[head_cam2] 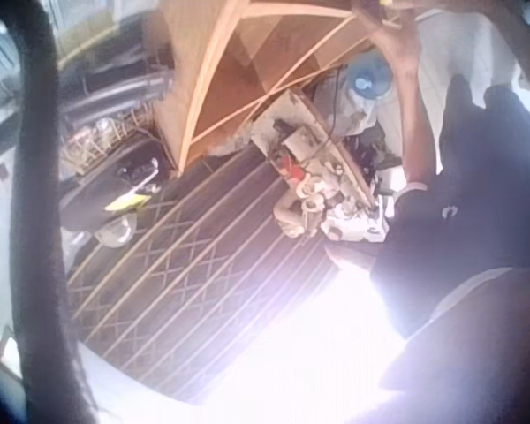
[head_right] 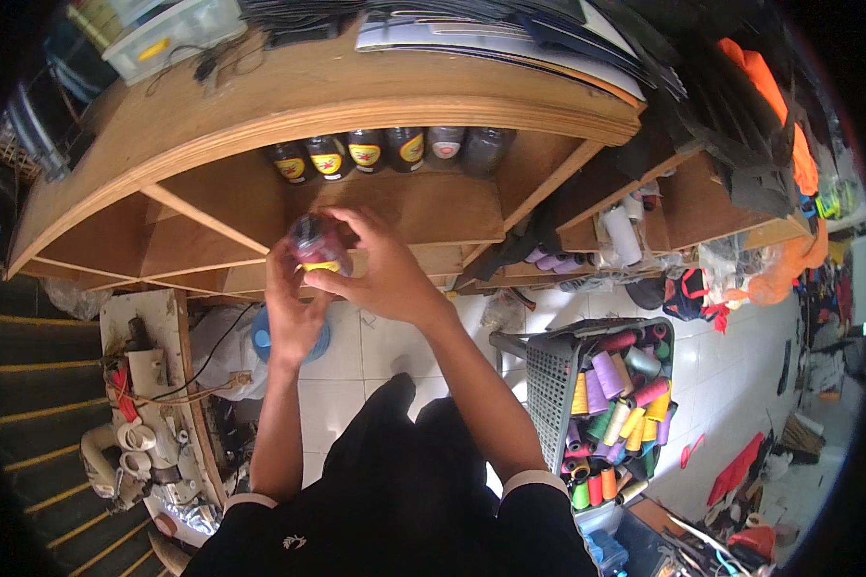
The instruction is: The person repeatedly picks up colorful thread spools from a basket and places them onto a wooden shelf. The person handles the spools one at a time, moving them between the basket and the shelf throughout the clip.
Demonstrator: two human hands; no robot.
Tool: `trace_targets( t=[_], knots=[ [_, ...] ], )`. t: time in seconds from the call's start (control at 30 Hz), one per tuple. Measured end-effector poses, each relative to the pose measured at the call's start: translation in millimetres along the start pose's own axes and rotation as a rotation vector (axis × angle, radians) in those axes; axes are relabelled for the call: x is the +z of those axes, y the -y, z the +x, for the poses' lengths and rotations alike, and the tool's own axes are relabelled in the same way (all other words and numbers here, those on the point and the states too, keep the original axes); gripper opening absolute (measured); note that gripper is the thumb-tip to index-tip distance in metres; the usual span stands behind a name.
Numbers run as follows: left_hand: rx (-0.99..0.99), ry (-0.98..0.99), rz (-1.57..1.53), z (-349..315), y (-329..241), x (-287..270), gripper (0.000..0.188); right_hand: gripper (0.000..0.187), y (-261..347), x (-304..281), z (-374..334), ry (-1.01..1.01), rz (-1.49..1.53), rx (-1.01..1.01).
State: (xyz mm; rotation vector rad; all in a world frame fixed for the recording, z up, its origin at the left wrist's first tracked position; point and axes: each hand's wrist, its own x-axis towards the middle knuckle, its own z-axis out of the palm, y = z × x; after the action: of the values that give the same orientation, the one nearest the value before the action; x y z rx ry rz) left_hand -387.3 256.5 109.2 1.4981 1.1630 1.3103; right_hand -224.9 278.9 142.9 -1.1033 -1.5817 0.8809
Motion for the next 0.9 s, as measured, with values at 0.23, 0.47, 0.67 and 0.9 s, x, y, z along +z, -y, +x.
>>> trace_targets(
  t=[0.23,0.47,0.67,0.9],
  knots=[
    [-0.028,-0.238,0.155,-7,3,-4,0.063,0.056,-18,48,58,-0.112,-0.043,0.032],
    [-0.072,-0.019,0.075,-8,19,-6,0.082,0.060,-46,83,72,-0.329,-0.234,-0.174],
    [-0.032,-0.030,0.295,0,35,3,0.088,0.050,-53,75,53,-0.318,-0.189,-0.114],
    [-0.007,0.054,0.531,19,18,5,0.082,0.030,-71,73,53,-0.216,-0.138,0.025]
  ],
)
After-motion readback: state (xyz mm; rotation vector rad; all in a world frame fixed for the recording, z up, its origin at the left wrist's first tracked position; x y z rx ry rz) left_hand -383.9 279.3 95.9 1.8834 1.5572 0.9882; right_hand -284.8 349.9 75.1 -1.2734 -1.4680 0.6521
